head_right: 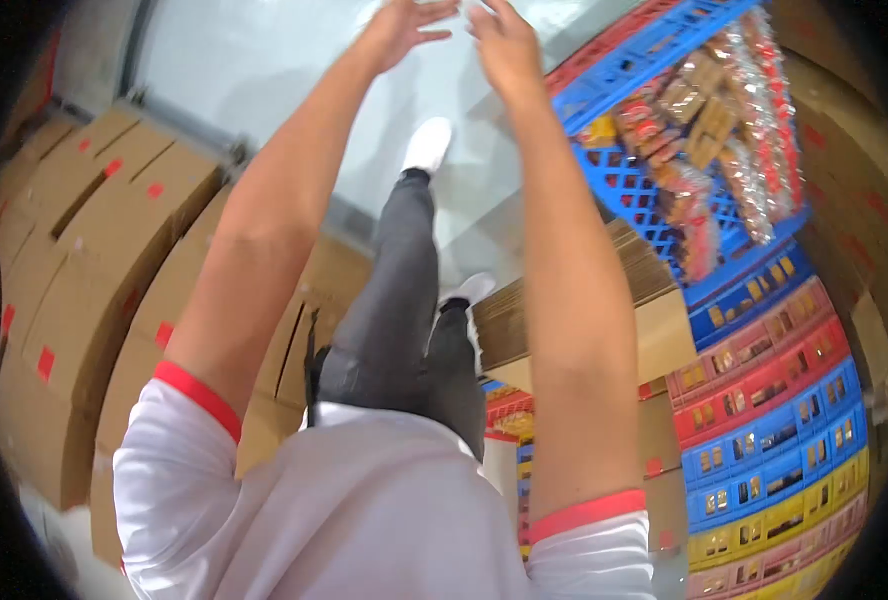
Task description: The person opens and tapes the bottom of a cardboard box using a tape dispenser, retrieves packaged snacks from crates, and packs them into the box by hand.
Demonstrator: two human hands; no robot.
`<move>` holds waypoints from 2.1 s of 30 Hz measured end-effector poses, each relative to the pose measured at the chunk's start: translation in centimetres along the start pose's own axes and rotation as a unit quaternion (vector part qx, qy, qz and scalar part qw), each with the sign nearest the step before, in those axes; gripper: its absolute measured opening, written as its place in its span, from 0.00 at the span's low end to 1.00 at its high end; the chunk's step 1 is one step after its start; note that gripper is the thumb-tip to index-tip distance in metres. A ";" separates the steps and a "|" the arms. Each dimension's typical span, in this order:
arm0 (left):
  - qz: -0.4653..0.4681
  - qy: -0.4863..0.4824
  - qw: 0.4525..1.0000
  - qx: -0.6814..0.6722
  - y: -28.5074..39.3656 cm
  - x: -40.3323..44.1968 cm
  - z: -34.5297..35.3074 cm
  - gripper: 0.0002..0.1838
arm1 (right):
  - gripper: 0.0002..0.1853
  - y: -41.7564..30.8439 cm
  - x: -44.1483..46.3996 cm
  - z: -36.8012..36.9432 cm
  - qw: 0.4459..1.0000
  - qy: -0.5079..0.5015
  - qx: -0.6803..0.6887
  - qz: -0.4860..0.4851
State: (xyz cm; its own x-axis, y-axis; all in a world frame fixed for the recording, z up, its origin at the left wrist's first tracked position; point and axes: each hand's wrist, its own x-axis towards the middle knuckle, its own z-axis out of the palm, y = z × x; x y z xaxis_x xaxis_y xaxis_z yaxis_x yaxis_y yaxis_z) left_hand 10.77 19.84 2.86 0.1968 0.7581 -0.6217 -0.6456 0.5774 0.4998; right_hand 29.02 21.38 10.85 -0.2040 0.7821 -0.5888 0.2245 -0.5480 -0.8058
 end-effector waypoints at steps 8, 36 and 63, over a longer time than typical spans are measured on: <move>-0.133 0.087 0.817 0.555 -11.9 -29.1 -10.1 0.39 | 0.24 15.3 -32.0 -5.7 0.984 0.009 -0.131 0.122; -0.112 -0.054 0.828 0.546 -41.6 -46.6 18.6 0.34 | 0.30 45.7 -79.1 -27.5 0.834 0.470 0.035 0.286; -0.089 -0.164 0.982 0.044 -34.9 -52.2 31.0 0.36 | 0.31 5.2 -92.5 -16.4 0.868 0.137 -0.426 -0.214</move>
State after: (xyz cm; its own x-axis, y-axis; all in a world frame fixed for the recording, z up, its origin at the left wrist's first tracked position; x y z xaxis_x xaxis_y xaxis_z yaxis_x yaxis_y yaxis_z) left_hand 45.93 -30.54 36.59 0.5363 0.6919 -0.4834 -0.5161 0.7220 0.4608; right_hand 64.71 -48.96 62.23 -0.2346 0.9651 -0.1166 0.8317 0.1372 -0.5380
